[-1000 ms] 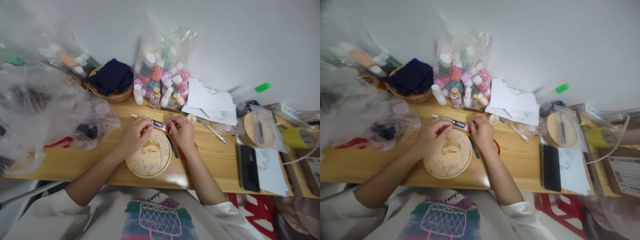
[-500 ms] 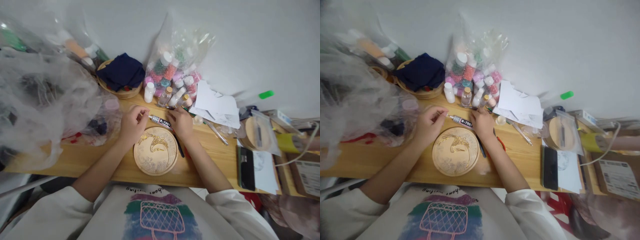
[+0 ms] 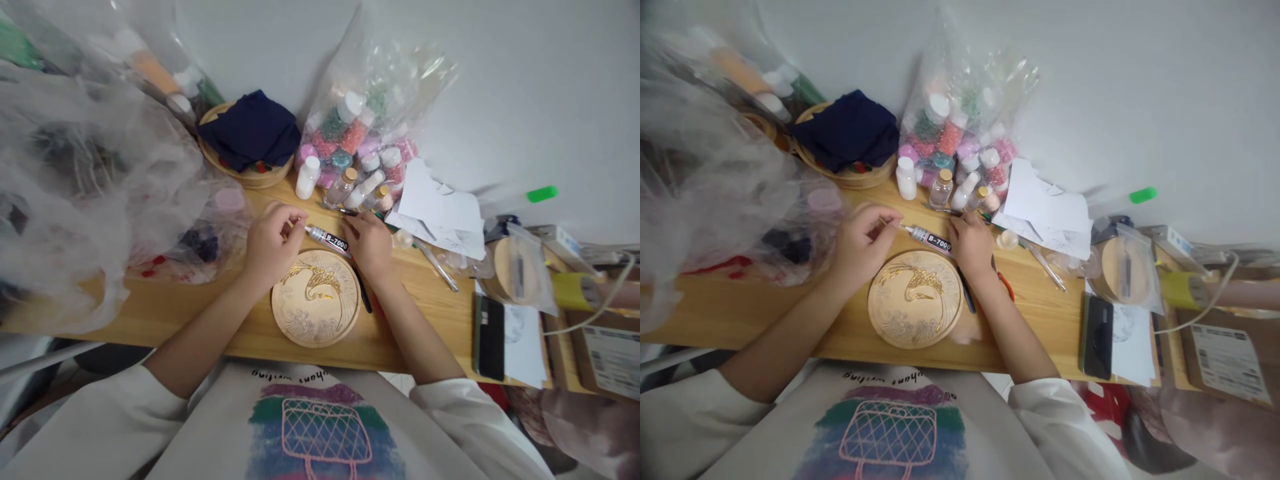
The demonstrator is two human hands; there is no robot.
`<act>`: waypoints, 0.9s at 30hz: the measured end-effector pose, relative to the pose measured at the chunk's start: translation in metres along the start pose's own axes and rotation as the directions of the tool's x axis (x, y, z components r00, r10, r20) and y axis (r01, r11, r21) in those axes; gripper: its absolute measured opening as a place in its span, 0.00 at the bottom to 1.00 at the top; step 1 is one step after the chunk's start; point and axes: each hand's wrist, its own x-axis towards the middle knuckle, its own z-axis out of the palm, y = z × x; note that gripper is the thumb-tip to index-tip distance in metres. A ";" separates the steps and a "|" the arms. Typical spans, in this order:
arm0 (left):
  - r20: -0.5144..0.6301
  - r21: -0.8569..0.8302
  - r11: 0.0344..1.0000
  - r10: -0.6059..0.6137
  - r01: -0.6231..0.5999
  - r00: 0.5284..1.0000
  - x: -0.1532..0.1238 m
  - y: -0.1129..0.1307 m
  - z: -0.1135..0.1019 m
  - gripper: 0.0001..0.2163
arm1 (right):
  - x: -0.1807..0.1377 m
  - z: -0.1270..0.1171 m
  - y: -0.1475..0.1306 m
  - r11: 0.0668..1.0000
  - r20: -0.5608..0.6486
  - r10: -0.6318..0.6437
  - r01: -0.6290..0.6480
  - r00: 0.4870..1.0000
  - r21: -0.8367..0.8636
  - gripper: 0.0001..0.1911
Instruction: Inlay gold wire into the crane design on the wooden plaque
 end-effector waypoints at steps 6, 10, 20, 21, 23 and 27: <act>0.001 -0.008 1.000 -0.009 0.009 1.000 0.000 0.001 -0.001 0.04 | 0.004 -0.012 -0.006 0.992 0.087 0.029 -0.018 0.996 -0.127 0.20; -0.002 0.002 1.000 -0.002 0.002 1.000 0.000 0.000 -0.001 0.04 | 0.012 -0.021 -0.010 0.977 0.158 0.025 0.009 0.987 -0.212 0.19; -0.028 -0.021 0.998 0.053 -0.053 0.998 0.000 -0.004 0.001 0.05 | 0.024 -0.035 -0.018 0.952 0.237 -0.035 0.105 0.971 -0.289 0.18; -0.029 -0.024 0.998 0.054 -0.055 0.998 0.000 -0.004 0.001 0.05 | 0.024 -0.034 -0.017 0.950 0.234 -0.043 0.112 0.971 -0.291 0.18; -0.027 -0.026 0.998 0.051 -0.052 0.998 0.000 -0.004 0.001 0.05 | 0.024 -0.032 -0.015 0.950 0.217 -0.057 0.120 0.974 -0.290 0.18; -0.018 -0.027 0.999 0.036 -0.037 0.999 0.000 -0.002 0.000 0.05 | 0.024 -0.027 -0.009 0.960 0.176 -0.068 0.112 0.982 -0.258 0.17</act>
